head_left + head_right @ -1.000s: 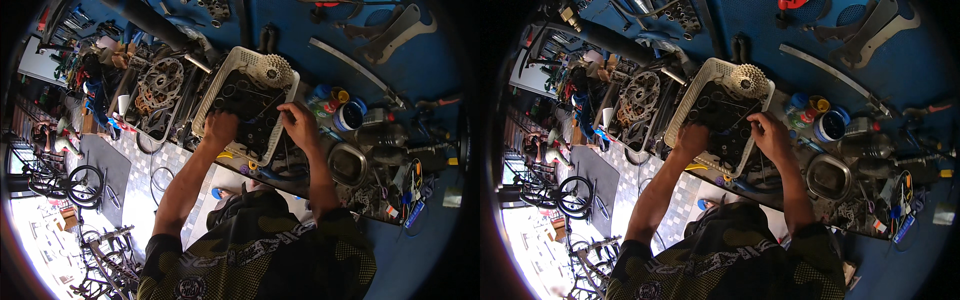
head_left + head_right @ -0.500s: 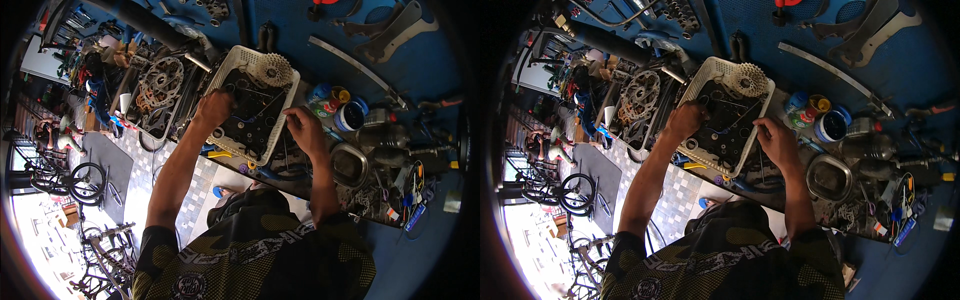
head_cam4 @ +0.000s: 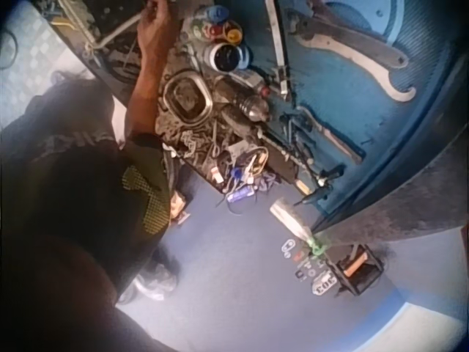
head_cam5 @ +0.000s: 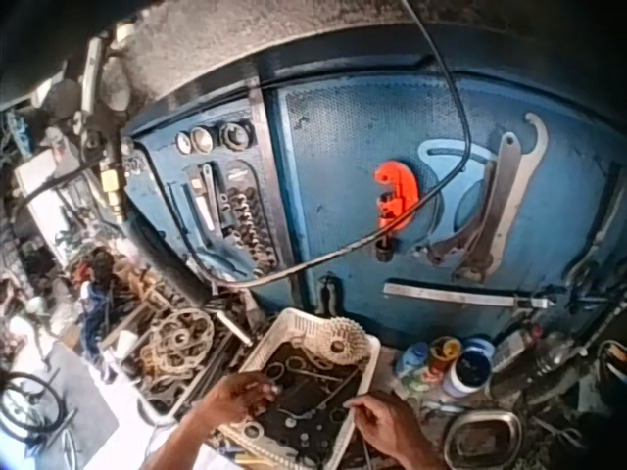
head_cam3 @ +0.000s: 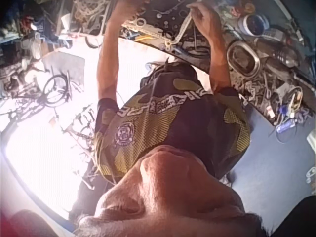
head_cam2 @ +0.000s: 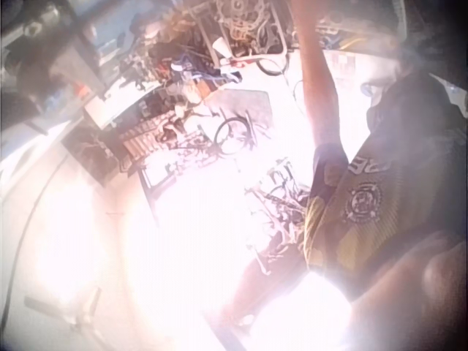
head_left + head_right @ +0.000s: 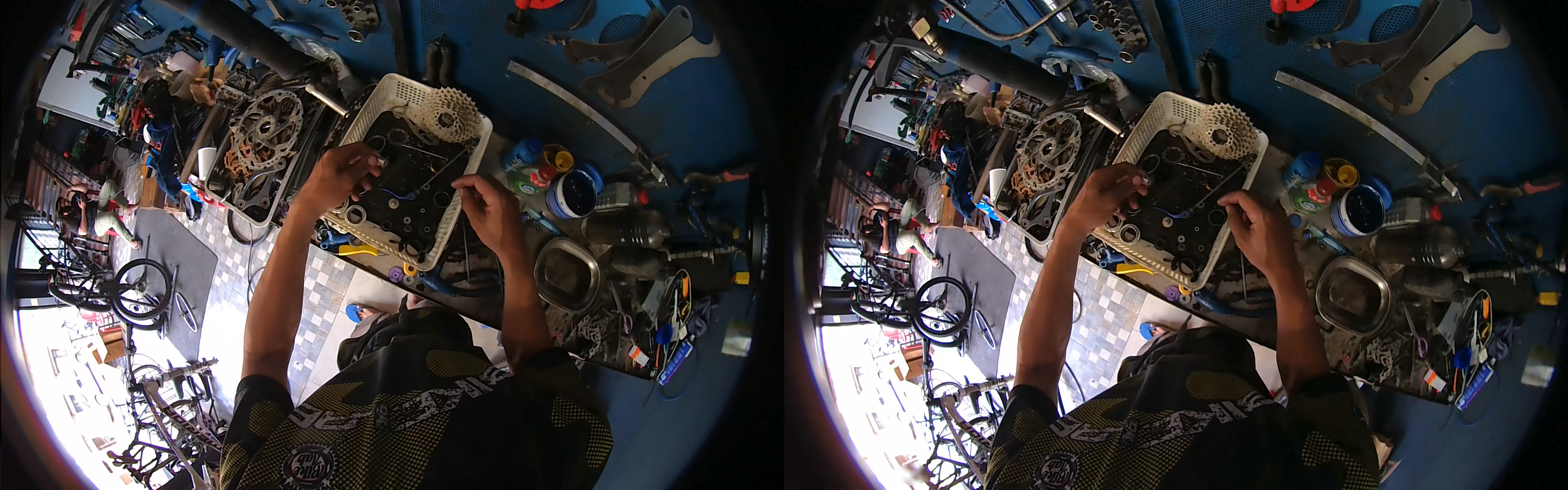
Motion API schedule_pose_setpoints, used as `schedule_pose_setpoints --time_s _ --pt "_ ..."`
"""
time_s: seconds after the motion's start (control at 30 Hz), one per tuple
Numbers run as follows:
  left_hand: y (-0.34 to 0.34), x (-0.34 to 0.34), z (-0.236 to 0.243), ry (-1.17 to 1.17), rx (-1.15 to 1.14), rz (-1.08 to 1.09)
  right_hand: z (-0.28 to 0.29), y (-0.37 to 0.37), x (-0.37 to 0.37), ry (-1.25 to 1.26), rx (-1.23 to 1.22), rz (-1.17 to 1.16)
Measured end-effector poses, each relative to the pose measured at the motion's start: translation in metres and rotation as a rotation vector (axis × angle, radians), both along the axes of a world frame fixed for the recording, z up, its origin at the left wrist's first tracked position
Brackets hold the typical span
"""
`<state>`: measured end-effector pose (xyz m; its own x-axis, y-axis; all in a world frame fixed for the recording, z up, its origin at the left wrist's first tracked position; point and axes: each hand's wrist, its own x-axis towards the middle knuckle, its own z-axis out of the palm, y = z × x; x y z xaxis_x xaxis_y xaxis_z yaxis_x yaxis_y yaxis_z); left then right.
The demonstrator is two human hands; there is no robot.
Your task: The person works on a bicycle mounted on a repair stand, handling small parts and tools from a nearby workbench. They repeatedly insert and adjust small components into the bicycle frame, then return to the workbench to select additional parts.
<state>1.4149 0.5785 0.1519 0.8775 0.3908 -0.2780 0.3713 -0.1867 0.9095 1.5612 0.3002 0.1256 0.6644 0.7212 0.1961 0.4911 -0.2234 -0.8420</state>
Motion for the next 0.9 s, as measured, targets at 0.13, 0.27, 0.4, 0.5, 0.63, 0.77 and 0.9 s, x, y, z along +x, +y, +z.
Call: schedule_pose_setpoints --time_s 0.13,0.27,0.4,0.5,0.63,0.77,0.9 --pt "-0.006 -0.011 0.008 -0.088 -0.349 0.012 0.001 0.006 -0.001 0.023 0.035 0.019" --pt "-0.006 -0.015 0.002 -0.022 -0.165 0.017 0.002 0.009 -0.001 -0.026 0.014 0.012" --pt "-0.012 -0.013 -0.009 -0.148 0.504 -0.001 0.003 0.013 0.002 -0.032 0.065 0.001" --pt "-0.016 -0.011 -0.013 -0.024 0.701 -0.006 0.002 0.015 0.006 -0.069 0.096 0.019" --pt "-0.025 -0.01 -0.019 0.001 0.887 -0.057 0.001 0.013 0.01 -0.179 0.13 0.01" --pt "-0.029 -0.008 -0.028 0.007 0.936 -0.063 0.0 0.011 0.01 -0.023 0.137 -0.063" --pt "-0.029 -0.007 -0.032 -0.045 0.984 -0.075 0.004 0.01 0.012 0.061 0.175 -0.167"
